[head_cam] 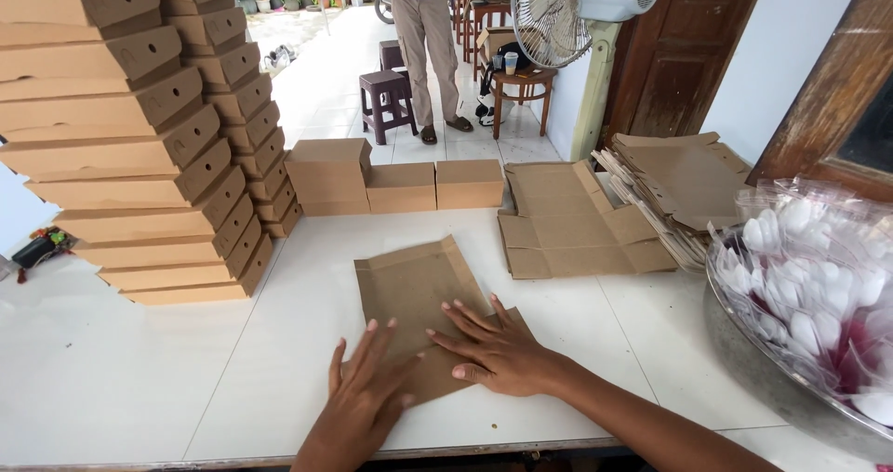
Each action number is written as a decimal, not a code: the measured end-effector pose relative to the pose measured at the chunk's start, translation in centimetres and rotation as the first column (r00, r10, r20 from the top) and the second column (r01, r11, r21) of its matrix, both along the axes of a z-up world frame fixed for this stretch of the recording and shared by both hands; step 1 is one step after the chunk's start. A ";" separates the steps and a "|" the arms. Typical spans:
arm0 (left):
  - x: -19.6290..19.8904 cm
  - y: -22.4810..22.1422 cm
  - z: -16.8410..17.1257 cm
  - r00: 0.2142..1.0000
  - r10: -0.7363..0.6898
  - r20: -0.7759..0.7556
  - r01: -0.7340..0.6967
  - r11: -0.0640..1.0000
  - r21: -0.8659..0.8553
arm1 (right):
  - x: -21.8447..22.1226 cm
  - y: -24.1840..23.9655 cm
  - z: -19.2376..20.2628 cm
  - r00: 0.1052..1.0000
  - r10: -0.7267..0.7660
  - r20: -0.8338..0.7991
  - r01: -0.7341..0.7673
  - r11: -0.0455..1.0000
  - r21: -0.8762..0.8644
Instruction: The person folds flat cardboard sheets into small rectangular boxes by hand. They fold the side flaps, tuck the tabs, and form the box shape, then place the finished box on a stack. The process is repeated with another sheet.
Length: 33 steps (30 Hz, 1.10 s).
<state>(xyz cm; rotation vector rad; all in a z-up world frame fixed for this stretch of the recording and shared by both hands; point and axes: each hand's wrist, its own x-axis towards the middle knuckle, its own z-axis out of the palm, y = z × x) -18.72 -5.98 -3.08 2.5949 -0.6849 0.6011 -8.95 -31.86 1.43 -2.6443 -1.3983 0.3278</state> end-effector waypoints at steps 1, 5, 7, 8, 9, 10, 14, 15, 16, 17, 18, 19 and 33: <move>0.5 0.0 0.1 1.000 0.002 0.001 -0.002 1.000 -0.006 | 0.2 0.0 0.0 1.000 0.002 0.001 -0.002 1.000 -0.006; 0.7 -0.5 1.6 0.878 0.140 -0.459 -0.054 0.979 0.196 | 0.0 0.0 -0.1 0.999 0.015 -0.028 -0.016 1.000 -0.024; 0.9 -0.9 2.5 0.790 0.214 -0.574 -0.098 0.969 0.226 | 0.2 -0.1 0.5 0.999 -0.004 -0.035 0.003 0.999 -0.038; 0.7 -0.9 2.3 0.797 0.243 -0.552 -0.119 0.960 0.252 | 0.1 -0.1 0.7 0.999 -0.012 -0.045 0.010 0.998 -0.058; 0.5 -1.0 2.1 0.804 0.272 -0.529 -0.140 0.951 0.277 | 0.0 -0.2 0.8 0.998 -0.020 -0.055 0.016 0.997 -0.079; 0.4 -0.8 1.8 0.802 0.274 -0.531 -0.139 0.950 0.279 | 0.2 -0.5 0.8 0.998 -0.020 -0.058 0.015 0.997 -0.077; 0.0 0.6 0.2 0.840 0.289 -0.458 -0.170 0.944 0.284 | 0.5 -1.5 0.7 0.995 -0.039 -0.091 0.033 0.997 -0.070; -0.2 1.0 -0.2 0.867 0.284 -0.410 -0.181 0.945 0.273 | 0.5 -1.7 0.7 0.994 -0.048 -0.094 0.041 0.996 -0.075; -0.2 1.6 -1.9 0.866 0.283 -0.411 -0.178 0.945 0.275 | 0.4 -1.8 0.8 0.994 -0.050 -0.095 0.043 0.996 -0.073; -0.1 2.2 -3.5 0.943 0.329 0.057 -0.323 0.856 0.403 | 0.3 -1.8 0.9 0.994 -0.054 -0.091 0.048 0.997 -0.063; -0.1 2.8 -5.2 0.816 0.261 0.516 -0.508 0.749 0.425 | 0.2 -1.9 1.1 0.995 -0.057 -0.087 0.053 0.997 -0.056; -0.5 2.8 -4.7 0.817 0.260 0.514 -0.507 0.750 0.426 | 0.0 -1.8 0.9 0.994 -0.059 -0.089 0.054 0.997 -0.056; -2.5 3.4 -2.5 0.988 -0.068 -0.137 0.075 0.996 0.049 | -5.3 0.6 5.4 0.975 -0.151 -0.164 0.090 0.940 -0.330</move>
